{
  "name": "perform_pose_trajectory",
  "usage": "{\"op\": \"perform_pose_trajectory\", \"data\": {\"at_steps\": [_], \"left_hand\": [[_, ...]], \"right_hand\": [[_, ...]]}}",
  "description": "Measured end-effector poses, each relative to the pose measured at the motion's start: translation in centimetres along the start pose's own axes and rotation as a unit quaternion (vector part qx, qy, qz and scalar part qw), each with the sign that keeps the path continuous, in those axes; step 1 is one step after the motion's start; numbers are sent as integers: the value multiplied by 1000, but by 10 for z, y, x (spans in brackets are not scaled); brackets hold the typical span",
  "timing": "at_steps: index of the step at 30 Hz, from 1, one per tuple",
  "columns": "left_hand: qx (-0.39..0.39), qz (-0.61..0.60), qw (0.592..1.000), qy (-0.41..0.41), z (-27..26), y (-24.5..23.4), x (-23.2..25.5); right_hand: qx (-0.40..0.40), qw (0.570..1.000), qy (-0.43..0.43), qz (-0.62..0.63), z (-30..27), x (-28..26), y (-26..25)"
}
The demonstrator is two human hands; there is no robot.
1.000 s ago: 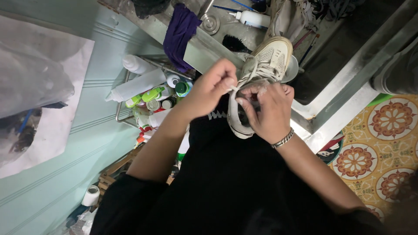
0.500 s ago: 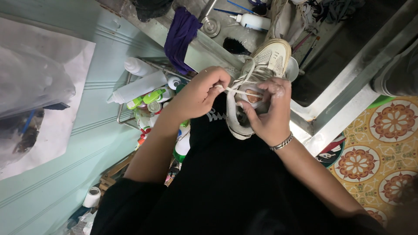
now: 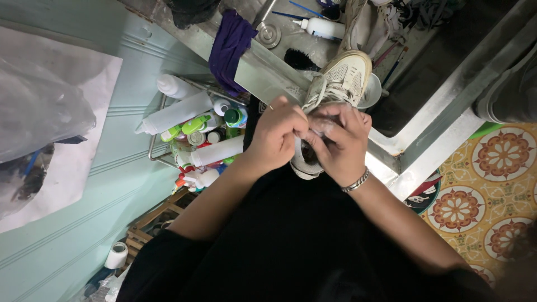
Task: Cleaning a pair of white sneakers by removing laces and wiping the soles and upper with a cloth.
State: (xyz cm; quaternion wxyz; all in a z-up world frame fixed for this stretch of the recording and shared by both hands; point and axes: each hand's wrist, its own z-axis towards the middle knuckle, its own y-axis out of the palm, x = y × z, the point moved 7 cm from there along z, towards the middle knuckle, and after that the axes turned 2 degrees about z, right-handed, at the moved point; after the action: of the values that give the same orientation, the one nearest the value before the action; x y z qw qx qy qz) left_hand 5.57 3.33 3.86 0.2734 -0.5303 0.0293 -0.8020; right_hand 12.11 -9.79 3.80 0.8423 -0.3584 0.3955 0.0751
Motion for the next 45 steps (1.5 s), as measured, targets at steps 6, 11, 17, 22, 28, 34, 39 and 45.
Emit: {"op": "perform_pose_trajectory", "data": {"at_steps": [6, 11, 17, 22, 28, 34, 39, 45], "left_hand": [[-44, -24, 999, 8, 4, -11, 16], [-15, 55, 998, 8, -7, -14, 6], [209, -131, 935, -254, -63, -23, -99], [249, 39, 942, -221, -23, -55, -41], [18, 126, 989, -71, -11, -6, -5], [33, -1, 987, -158, -14, -2, -18], [27, 163, 986, -26, -11, -4, 7], [-215, 225, 945, 100, -10, 25, 42]], "right_hand": [[-14, 999, 22, 36, -7, 7, 6], [-56, 997, -17, 41, -15, 16, 5], [-36, 998, -37, 38, -8, 10, 0], [-41, 998, 36, -34, -12, 13, 4], [-65, 993, 51, 90, -35, 30, -4], [112, 809, 171, 551, -92, 102, -72], [45, 937, 202, 281, -107, 122, -114], [26, 961, 275, 18, -53, 78, -78]]}}
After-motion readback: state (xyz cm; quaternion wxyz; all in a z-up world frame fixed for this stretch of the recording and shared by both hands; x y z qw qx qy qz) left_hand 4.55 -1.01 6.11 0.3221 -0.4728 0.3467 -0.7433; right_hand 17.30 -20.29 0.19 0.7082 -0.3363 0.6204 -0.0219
